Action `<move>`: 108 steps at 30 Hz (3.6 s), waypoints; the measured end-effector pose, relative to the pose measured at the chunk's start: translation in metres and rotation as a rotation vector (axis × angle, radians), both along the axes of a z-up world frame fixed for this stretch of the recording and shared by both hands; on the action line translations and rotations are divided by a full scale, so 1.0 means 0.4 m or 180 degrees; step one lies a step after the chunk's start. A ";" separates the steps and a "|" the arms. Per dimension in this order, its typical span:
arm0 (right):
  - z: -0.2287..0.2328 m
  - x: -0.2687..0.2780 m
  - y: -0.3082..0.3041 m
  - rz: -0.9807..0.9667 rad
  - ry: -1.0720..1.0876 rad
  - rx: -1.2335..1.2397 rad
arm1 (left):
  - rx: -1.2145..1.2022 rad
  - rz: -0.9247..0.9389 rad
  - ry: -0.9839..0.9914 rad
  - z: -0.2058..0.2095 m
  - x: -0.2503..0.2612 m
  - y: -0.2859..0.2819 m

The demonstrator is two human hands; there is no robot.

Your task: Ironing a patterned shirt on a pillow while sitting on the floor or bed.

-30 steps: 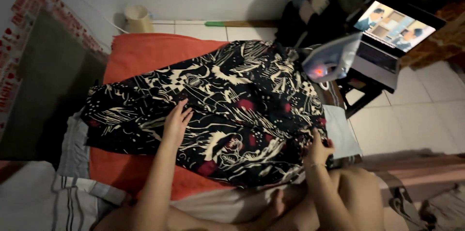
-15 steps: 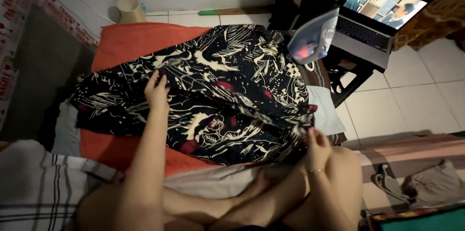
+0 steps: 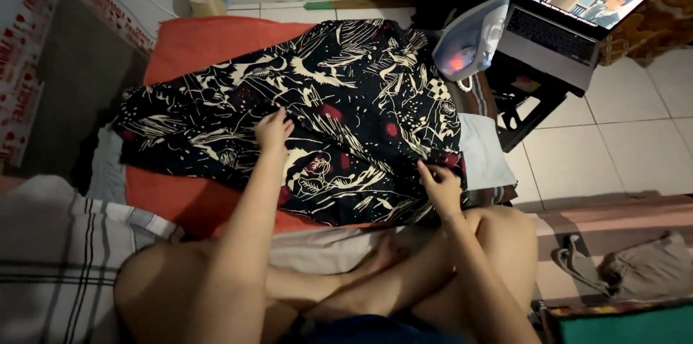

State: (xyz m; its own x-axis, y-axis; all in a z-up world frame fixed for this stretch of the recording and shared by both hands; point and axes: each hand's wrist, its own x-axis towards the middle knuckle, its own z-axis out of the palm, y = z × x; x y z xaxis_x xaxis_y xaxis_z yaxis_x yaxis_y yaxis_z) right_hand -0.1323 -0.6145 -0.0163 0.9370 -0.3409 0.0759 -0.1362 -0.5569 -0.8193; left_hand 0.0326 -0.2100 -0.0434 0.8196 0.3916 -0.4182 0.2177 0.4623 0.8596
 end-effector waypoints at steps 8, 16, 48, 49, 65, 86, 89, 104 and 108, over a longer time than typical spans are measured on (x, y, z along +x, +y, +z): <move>0.038 0.002 0.030 0.0285 0.0141 0.0398 | 0.0488 -0.0004 0.0305 0.117 -0.010 -0.027; -0.044 0.001 0.046 -0.0151 0.0574 0.0347 | 0.1151 -0.0495 0.0451 -0.014 0.019 -0.051; 0.027 0.111 0.081 0.0209 0.1329 0.4300 | -0.0068 -0.0305 0.0118 0.117 -0.029 -0.081; 0.062 0.111 0.079 -0.0020 0.1175 0.3576 | -0.0302 -0.0273 0.0053 0.125 -0.027 -0.078; -0.108 0.122 0.053 -0.0487 0.1100 0.4674 | -0.0392 -0.0213 0.0050 0.112 -0.053 -0.122; -0.230 -0.136 0.039 -0.0519 0.0442 0.4029 | -0.1153 0.0173 -0.0038 -0.120 -0.119 -0.073; -0.138 -0.127 0.006 -0.0561 0.0153 0.3699 | -0.0920 0.0120 0.0028 -0.072 -0.155 -0.091; 0.020 0.074 -0.091 -0.0848 0.0204 0.1964 | -0.0386 -0.0303 -0.0023 -0.004 -0.156 -0.258; 0.008 0.042 -0.083 -0.0497 0.0083 0.2548 | -0.0586 -0.0349 0.0166 -0.010 -0.201 -0.333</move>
